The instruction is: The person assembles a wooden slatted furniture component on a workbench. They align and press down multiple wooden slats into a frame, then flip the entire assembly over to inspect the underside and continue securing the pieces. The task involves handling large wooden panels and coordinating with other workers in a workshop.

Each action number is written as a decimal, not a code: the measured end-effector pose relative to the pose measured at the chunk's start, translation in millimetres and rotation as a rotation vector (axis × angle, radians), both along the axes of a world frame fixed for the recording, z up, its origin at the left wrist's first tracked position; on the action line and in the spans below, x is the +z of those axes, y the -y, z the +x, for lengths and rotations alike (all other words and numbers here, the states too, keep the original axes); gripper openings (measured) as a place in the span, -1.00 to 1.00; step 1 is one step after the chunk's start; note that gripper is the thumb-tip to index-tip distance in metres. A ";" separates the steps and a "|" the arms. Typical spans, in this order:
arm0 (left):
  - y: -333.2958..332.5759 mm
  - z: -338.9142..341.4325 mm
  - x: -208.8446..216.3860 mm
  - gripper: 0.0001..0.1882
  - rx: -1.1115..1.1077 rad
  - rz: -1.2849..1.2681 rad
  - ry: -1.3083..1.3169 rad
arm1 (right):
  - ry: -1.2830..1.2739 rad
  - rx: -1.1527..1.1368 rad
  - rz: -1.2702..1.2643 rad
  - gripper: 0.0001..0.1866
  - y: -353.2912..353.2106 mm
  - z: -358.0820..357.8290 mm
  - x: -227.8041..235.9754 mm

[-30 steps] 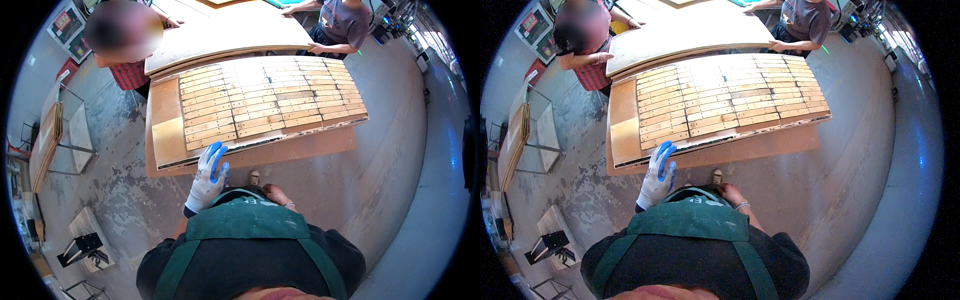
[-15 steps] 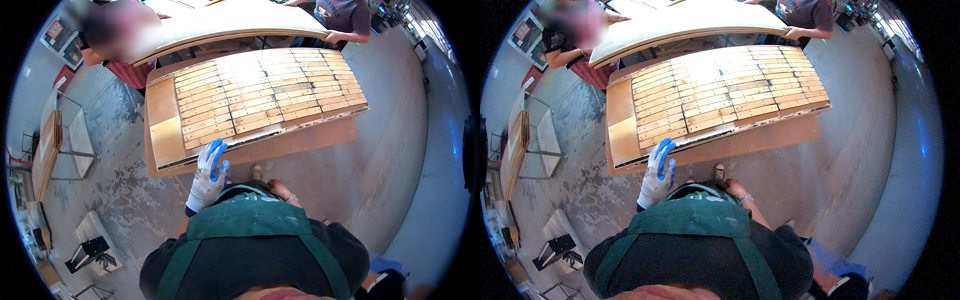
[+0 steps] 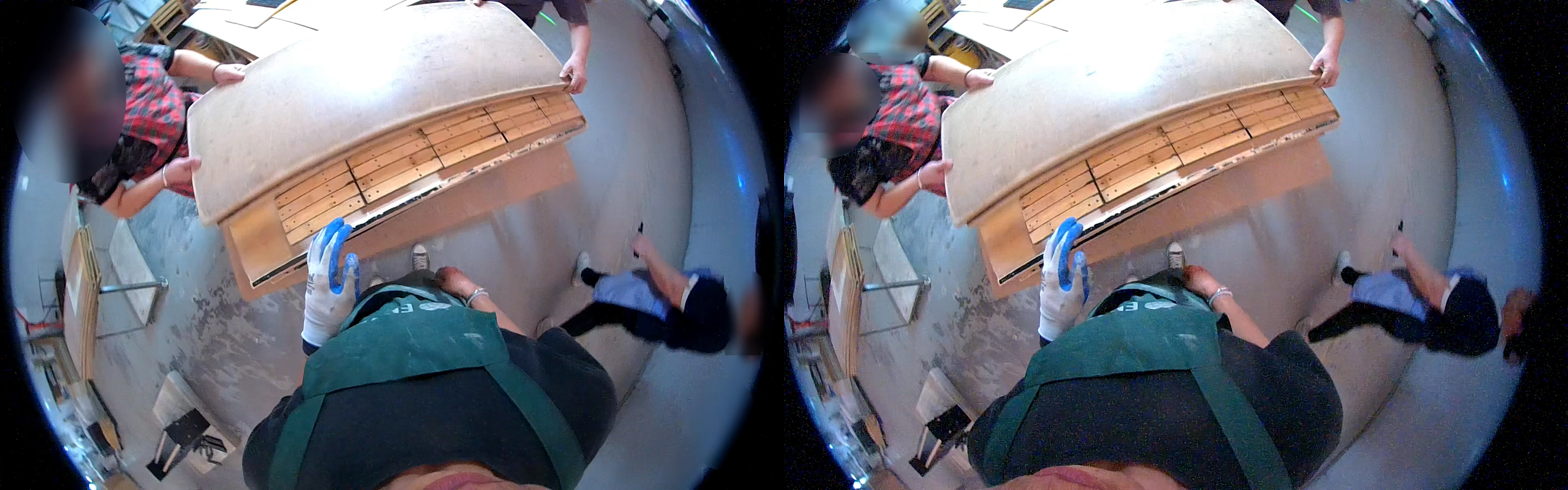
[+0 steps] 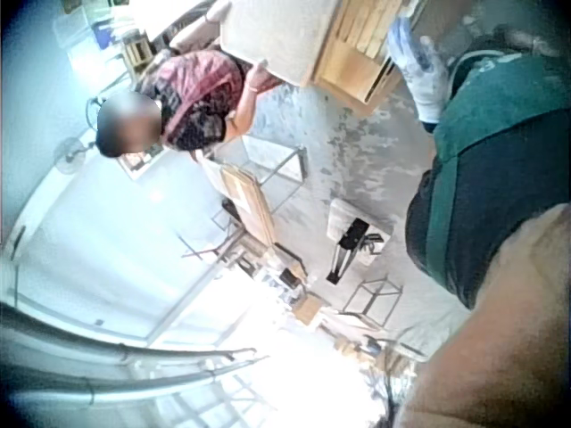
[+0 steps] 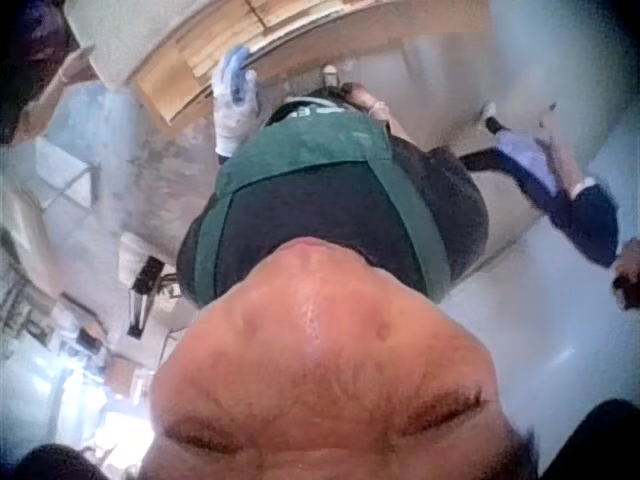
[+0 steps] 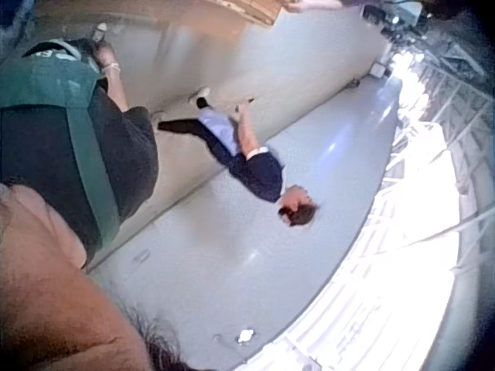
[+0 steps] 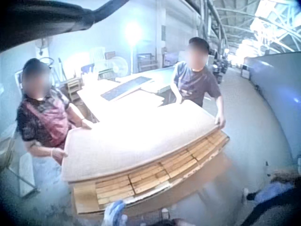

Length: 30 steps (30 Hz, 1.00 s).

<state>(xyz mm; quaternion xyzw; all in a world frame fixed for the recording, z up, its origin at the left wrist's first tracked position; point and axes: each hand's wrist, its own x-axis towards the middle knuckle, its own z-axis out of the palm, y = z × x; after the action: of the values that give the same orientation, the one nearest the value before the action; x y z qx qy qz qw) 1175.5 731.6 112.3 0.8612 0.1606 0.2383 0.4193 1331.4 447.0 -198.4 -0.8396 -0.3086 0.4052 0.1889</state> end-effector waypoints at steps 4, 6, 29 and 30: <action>0.6 4.8 -3.3 -0.56 -0.015 -0.041 0.030 | 0.060 0.061 0.027 -0.66 0.2 1.8 1.6; -1.6 4.8 -0.6 -0.58 -0.026 -0.038 0.003 | 0.039 0.080 -0.011 -0.66 -4.0 2.3 5.4; 1.1 0.7 -15.9 -0.59 0.019 -0.070 0.000 | 0.082 0.134 0.068 -0.70 -18.1 4.1 10.3; 0.9 0.2 -18.5 -0.59 0.021 -0.069 0.006 | 0.079 0.124 0.084 -0.70 -17.7 5.2 8.5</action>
<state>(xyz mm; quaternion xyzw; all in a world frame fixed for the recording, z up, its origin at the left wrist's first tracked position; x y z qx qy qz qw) 1175.6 730.7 93.7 0.8437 0.1763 0.2395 0.4469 1336.6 464.7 -189.9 -0.8255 -0.3839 0.3695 0.1863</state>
